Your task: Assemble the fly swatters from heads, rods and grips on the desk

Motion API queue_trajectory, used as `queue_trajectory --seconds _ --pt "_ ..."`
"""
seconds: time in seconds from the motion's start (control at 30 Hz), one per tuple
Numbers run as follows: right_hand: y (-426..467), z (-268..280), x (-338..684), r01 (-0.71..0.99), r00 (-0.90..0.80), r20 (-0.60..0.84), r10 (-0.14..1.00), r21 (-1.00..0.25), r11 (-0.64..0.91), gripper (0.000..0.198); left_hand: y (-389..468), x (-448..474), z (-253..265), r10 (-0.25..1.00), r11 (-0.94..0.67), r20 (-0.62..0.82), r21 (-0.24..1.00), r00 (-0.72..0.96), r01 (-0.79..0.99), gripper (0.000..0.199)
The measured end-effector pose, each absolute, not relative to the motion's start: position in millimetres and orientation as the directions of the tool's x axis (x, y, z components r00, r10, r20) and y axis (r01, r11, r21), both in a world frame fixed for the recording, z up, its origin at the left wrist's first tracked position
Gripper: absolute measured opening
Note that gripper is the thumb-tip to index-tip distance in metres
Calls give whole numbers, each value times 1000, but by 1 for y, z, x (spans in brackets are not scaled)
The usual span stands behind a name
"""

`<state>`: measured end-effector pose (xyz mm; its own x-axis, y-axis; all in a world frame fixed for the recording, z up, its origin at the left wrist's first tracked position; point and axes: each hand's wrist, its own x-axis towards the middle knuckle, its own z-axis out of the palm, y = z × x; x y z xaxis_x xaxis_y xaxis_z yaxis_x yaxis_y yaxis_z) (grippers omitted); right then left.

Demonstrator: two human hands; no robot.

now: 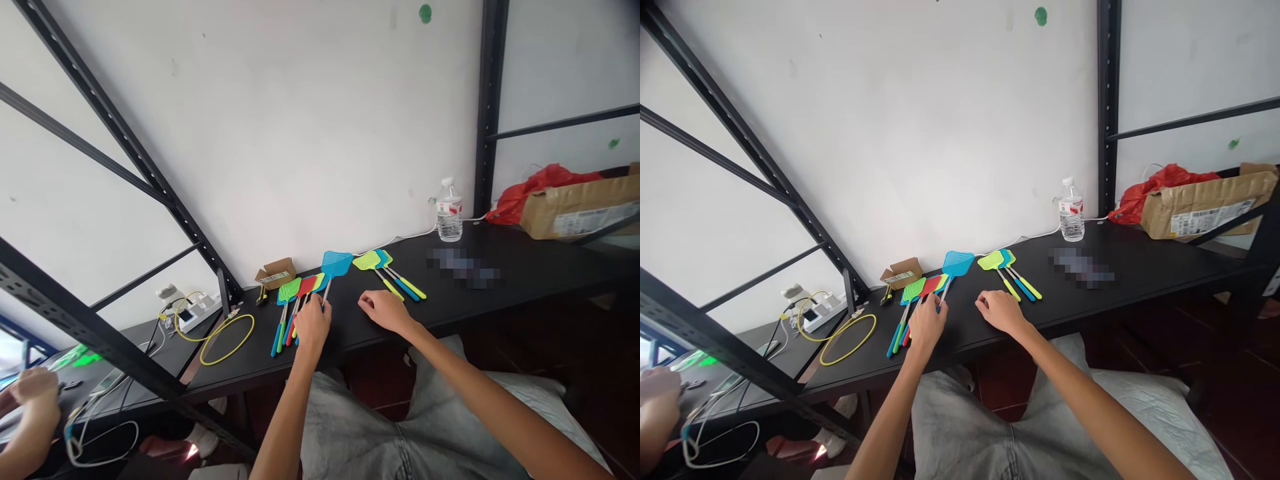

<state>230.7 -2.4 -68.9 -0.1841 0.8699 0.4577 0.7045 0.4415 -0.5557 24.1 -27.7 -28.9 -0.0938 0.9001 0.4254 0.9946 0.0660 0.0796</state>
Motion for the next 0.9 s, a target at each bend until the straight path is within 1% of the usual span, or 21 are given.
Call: queue_trajectory --seconds 0.07,0.13,0.2,0.3,0.37,0.4,0.47,0.57,0.73,0.9 --pt "2 -69 236 548 -144 437 888 -712 440 30 -34 40 -38 905 -14 423 139 -46 990 20" --pt "8 -69 241 336 -108 388 915 -852 401 35 -37 55 -47 910 -67 414 197 -21 978 18" --pt "13 -67 243 137 -86 310 947 -938 319 39 -38 67 -53 913 -100 408 222 1 970 17" --pt "22 -62 232 -88 -74 164 984 -984 158 38 -34 76 -53 905 -144 421 185 54 972 18" --pt "29 -58 218 -231 -72 80 994 -971 62 34 -28 75 -49 897 -169 432 142 93 975 22" --pt "33 -57 211 -288 -57 58 997 -957 39 31 -26 74 -47 895 -178 433 121 109 977 24" --pt "40 -55 197 -358 -19 41 999 -933 32 27 -22 70 -44 896 -179 427 86 126 980 29" --pt "49 -55 187 -399 3 27 1000 -917 26 27 -20 65 -44 906 -152 407 55 117 987 35" --pt "52 -61 191 -467 -21 -3 1000 -884 -13 27 -21 66 -47 920 -140 378 58 108 989 38" --pt "53 -65 193 -499 -5 -1 1000 -867 -4 25 -22 68 -49 919 -122 385 62 89 991 41"
